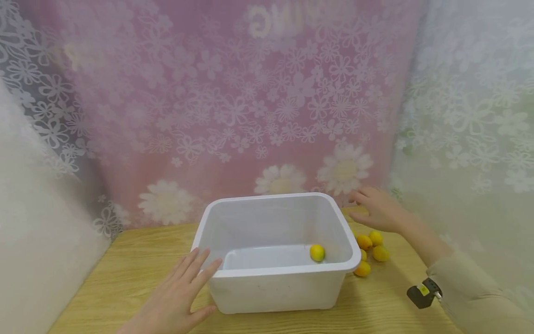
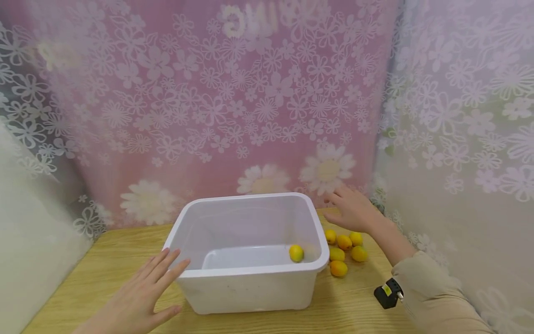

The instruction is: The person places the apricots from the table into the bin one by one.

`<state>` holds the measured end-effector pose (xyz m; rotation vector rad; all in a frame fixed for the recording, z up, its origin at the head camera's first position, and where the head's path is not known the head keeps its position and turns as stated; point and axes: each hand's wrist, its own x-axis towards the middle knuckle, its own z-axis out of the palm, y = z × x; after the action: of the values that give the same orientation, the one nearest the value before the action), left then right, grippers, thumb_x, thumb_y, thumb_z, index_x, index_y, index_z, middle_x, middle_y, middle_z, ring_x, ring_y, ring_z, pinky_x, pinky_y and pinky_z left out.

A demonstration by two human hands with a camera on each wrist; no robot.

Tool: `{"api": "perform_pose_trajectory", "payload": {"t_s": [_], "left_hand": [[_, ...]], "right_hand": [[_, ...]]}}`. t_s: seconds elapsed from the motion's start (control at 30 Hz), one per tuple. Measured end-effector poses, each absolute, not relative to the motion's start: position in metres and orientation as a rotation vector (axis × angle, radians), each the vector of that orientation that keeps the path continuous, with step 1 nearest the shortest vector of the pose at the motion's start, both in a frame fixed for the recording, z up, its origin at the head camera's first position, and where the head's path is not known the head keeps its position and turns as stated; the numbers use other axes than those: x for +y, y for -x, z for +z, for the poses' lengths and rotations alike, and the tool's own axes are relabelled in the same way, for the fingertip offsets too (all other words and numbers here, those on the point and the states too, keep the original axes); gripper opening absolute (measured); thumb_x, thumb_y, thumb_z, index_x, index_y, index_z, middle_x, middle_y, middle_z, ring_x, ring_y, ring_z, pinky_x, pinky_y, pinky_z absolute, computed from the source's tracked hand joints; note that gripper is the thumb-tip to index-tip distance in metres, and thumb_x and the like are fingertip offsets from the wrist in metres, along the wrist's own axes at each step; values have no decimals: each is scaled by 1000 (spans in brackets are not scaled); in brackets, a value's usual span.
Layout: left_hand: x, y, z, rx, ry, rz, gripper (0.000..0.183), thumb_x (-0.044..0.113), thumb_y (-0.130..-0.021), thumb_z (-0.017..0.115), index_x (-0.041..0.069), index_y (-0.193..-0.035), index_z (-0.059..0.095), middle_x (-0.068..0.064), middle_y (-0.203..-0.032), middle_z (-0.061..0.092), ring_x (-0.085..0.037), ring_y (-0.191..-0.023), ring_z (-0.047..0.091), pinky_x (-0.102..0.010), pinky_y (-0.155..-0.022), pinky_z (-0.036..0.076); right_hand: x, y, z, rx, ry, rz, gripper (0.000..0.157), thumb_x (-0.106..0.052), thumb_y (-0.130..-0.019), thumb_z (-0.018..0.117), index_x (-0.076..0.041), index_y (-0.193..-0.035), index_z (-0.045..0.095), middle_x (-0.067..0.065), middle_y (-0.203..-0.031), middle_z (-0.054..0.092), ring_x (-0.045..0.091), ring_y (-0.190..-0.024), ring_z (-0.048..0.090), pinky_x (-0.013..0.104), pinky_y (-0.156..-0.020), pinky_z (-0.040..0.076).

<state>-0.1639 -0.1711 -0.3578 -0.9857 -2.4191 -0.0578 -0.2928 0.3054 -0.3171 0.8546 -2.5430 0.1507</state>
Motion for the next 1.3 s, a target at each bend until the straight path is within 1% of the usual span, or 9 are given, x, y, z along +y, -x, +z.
{"api": "perform_pose_trajectory", "payload": {"t_s": [0.17,0.47,0.6,0.7,0.8,0.93,1.07,1.23,1.3], "left_hand": [[-171,164,-358,-2427,981,-65,81,52,-76,66,11,-140,40,-19,-141,39,-37,-127,38,-20,-109,-7],[-170,164,-357,-2418,984,-60,81,54,-78,64,13,-142,38,-18,-142,39,-37,-127,37,-20,-109,-6],[-170,164,-358,-2418,984,-66,82,51,-75,69,13,-141,39,-18,-142,39,-37,-127,37,-21,-109,-6],[-169,164,-358,-2421,980,-71,85,46,-71,74,13,-141,40,-18,-142,39,-37,-127,37,-21,-109,-7],[-169,164,-358,-2421,981,-65,85,45,-70,74,13,-141,39,-17,-141,39,-37,-127,38,-20,-109,-7],[-171,164,-358,-2435,980,-62,83,49,-74,70,14,-142,38,-17,-142,39,-37,-128,37,-19,-108,-9],[-171,163,-357,-2445,981,-66,83,50,-75,69,15,-142,37,-17,-142,39,-37,-128,37,-19,-108,-9],[-172,164,-357,-2431,993,-45,85,47,-72,72,14,-142,37,-17,-141,40,-37,-126,39,-20,-108,-8],[-172,165,-357,-2431,994,-44,86,47,-71,73,14,-142,38,-17,-141,40,-37,-127,39,-20,-108,-9]], "right_hand": [[328,287,-339,-2563,-788,125,29,-24,-79,71,-6,-100,62,7,-95,60,27,-84,55,45,-71,49],[367,281,-380,-2680,-647,123,45,-32,-75,75,-1,-104,61,13,-96,59,28,-80,57,45,-66,49],[375,281,-397,-2723,-601,63,50,-40,-73,75,-2,-104,62,11,-93,59,29,-79,57,46,-67,49],[377,281,-410,-2757,-585,57,52,-41,-72,76,-2,-104,63,10,-91,59,30,-80,56,47,-67,49],[379,280,-422,-2811,-547,78,53,-43,-72,75,-3,-105,62,10,-92,58,30,-78,56,47,-64,49],[377,279,-433,-2873,-496,67,50,-44,-74,73,-6,-103,61,9,-89,56,27,-71,55,45,-57,46],[375,281,-442,-2877,-504,32,40,-39,-73,74,-8,-95,61,4,-81,52,23,-65,50,41,-53,42],[373,281,-448,-2883,-513,-7,34,-39,-74,73,-11,-89,60,1,-77,51,22,-65,50,42,-54,43],[372,280,-449,-2890,-512,-14,35,-39,-74,72,-12,-91,60,1,-78,53,23,-68,53,45,-57,45]]}}
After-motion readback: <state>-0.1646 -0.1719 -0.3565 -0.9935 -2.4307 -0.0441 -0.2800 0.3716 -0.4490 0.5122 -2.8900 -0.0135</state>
